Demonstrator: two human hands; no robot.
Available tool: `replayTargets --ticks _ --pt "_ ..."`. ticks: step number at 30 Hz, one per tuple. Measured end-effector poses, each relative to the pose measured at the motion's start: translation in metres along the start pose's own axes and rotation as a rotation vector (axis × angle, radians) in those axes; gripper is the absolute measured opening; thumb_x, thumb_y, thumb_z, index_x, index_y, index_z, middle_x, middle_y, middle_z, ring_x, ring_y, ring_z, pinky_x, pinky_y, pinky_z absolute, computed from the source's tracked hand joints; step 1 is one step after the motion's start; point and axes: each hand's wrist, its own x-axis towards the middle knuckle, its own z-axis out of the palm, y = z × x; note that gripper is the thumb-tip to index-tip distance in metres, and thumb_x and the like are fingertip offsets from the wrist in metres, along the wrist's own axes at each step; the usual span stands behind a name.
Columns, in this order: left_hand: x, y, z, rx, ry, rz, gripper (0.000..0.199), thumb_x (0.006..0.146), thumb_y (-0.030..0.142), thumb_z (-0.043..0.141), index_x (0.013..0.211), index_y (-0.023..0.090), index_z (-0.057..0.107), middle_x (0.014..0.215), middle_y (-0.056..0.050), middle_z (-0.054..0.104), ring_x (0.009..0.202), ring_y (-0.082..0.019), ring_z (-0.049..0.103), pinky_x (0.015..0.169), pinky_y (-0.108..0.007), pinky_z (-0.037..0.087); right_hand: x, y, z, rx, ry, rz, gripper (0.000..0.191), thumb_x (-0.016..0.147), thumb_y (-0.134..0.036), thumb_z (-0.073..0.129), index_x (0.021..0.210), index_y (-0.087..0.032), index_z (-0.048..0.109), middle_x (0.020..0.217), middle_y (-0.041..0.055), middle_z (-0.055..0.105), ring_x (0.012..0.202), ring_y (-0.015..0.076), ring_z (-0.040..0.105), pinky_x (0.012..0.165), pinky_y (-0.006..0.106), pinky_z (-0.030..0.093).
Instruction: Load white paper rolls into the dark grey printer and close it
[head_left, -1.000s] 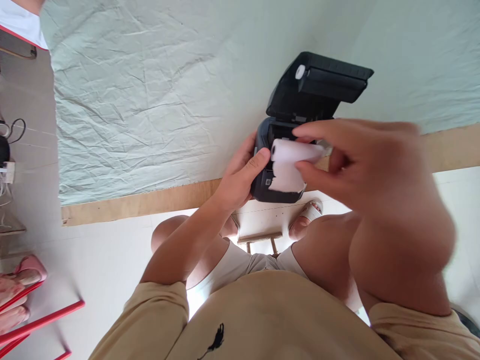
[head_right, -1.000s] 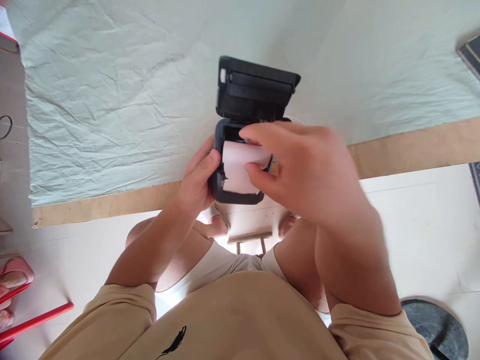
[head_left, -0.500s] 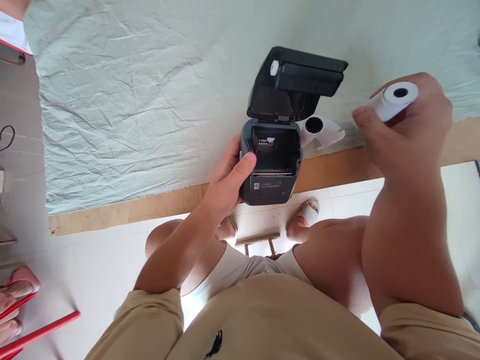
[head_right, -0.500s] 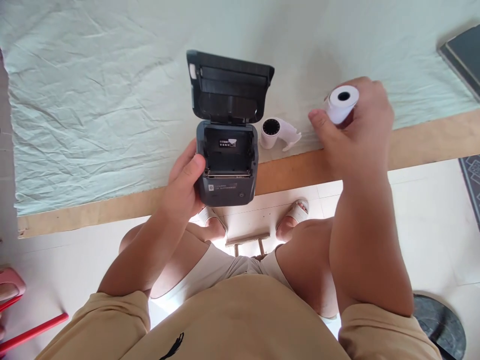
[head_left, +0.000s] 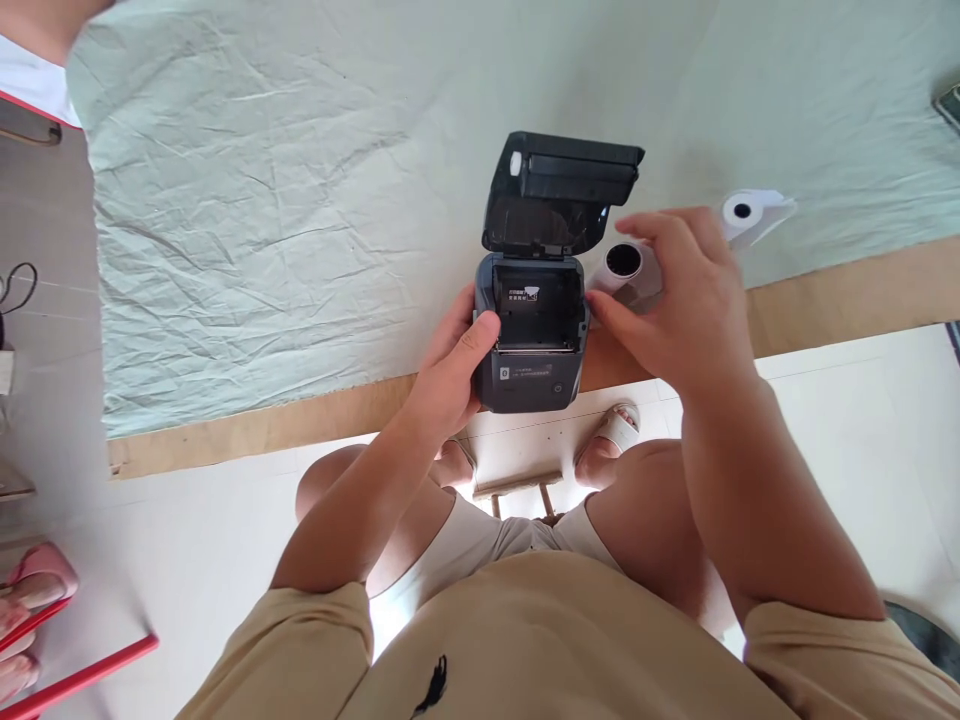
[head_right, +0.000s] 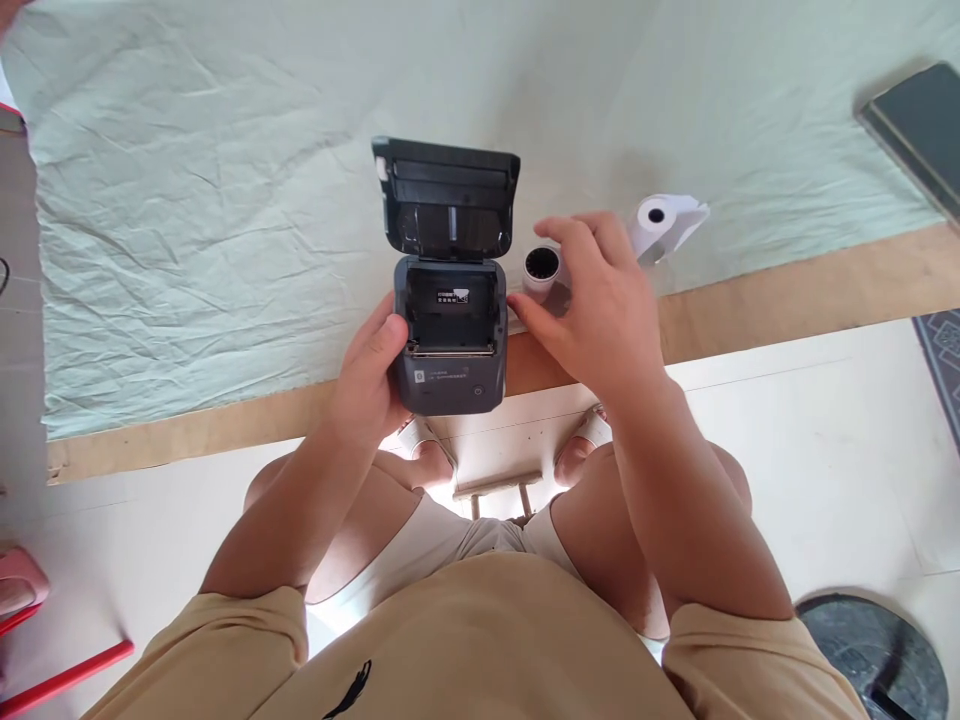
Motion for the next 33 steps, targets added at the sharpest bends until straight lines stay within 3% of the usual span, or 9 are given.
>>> replayTargets --ticks 4,7,10,12,15,20,27,31,33 --pt "-0.003 0.001 0.002 -0.023 0.002 0.004 0.053 0.095 0.071 0.09 0.128 0.031 0.081 0.125 -0.006 0.092 0.125 -0.034 0.089 0.078 -0.036 0.072 0.0 0.013 0.018 0.087 -0.029 0.081 0.051 0.083 -0.032 0.085 0.132 -0.036 0.071 0.118 0.0107 0.082 0.106 0.0368 0.08 0.099 0.061 0.066" --pt "-0.004 0.0 0.002 -0.019 0.026 0.029 0.051 0.093 0.07 0.092 0.124 0.031 0.081 0.123 -0.006 0.092 0.126 -0.032 0.088 0.082 -0.035 0.071 -0.002 0.01 0.013 0.353 0.132 0.063 0.053 0.094 -0.045 0.079 0.144 -0.043 0.062 0.118 0.0071 0.079 0.094 0.0312 0.077 0.085 0.054 0.067" --pt "-0.003 -0.001 0.002 0.0 0.039 0.029 0.054 0.093 0.073 0.092 0.125 0.03 0.082 0.116 -0.006 0.091 0.115 -0.03 0.088 0.076 -0.033 0.068 -0.001 -0.006 -0.004 0.46 0.245 -0.029 0.034 0.104 -0.048 0.071 0.138 -0.048 0.066 0.118 0.0052 0.075 0.101 0.0324 0.079 0.087 0.056 0.067" --pt "-0.001 -0.002 0.002 -0.001 0.024 0.043 0.054 0.094 0.072 0.091 0.128 0.03 0.082 0.112 -0.005 0.09 0.107 -0.027 0.088 0.071 -0.032 0.067 -0.001 -0.022 -0.015 0.407 0.198 -0.085 0.029 0.11 -0.04 0.065 0.136 -0.051 0.069 0.124 0.0046 0.078 0.114 0.0341 0.081 0.094 0.06 0.068" --pt "0.001 -0.004 0.0 -0.013 -0.025 0.097 0.047 0.095 0.063 0.093 0.129 0.031 0.083 0.113 -0.003 0.09 0.105 -0.025 0.089 0.071 -0.029 0.067 -0.002 -0.047 -0.017 0.276 0.18 -0.193 0.039 0.106 -0.026 0.067 0.139 -0.046 0.069 0.127 0.0032 0.084 0.118 0.035 0.083 0.1 0.061 0.07" --pt "0.002 -0.004 -0.003 0.003 -0.104 0.118 0.057 0.091 0.06 0.096 0.134 0.029 0.076 0.125 -0.006 0.091 0.126 -0.033 0.088 0.085 -0.035 0.074 -0.001 -0.057 0.005 0.203 0.129 -0.33 0.039 0.098 -0.001 0.066 0.122 -0.031 0.073 0.109 0.0006 0.09 0.095 0.0246 0.086 0.086 0.043 0.069" --pt "0.001 -0.002 0.001 -0.025 -0.122 0.093 0.047 0.095 0.06 0.093 0.127 0.029 0.077 0.119 -0.004 0.091 0.106 -0.029 0.091 0.083 -0.038 0.072 0.003 -0.042 0.007 0.227 0.161 -0.426 0.027 0.101 -0.002 0.067 0.101 -0.03 0.069 0.098 -0.0058 0.091 0.09 0.0202 0.09 0.083 0.041 0.062" --pt "0.003 -0.006 -0.003 -0.015 -0.062 0.141 0.065 0.096 0.074 0.086 0.144 0.032 0.073 0.129 -0.006 0.087 0.115 -0.031 0.089 0.087 -0.041 0.071 -0.005 -0.054 0.002 0.229 0.094 -0.444 0.017 0.108 -0.017 0.074 0.1 -0.032 0.072 0.092 -0.0069 0.089 0.101 0.0228 0.091 0.091 0.043 0.06" --pt "0.004 -0.008 -0.007 0.012 -0.082 0.114 0.081 0.092 0.069 0.093 0.159 0.037 0.062 0.132 -0.004 0.085 0.113 -0.029 0.087 0.083 -0.039 0.07 -0.009 -0.057 0.002 0.261 0.036 -0.458 0.009 0.11 -0.028 0.077 0.102 -0.033 0.074 0.094 -0.0052 0.088 0.105 0.0244 0.09 0.097 0.045 0.061"
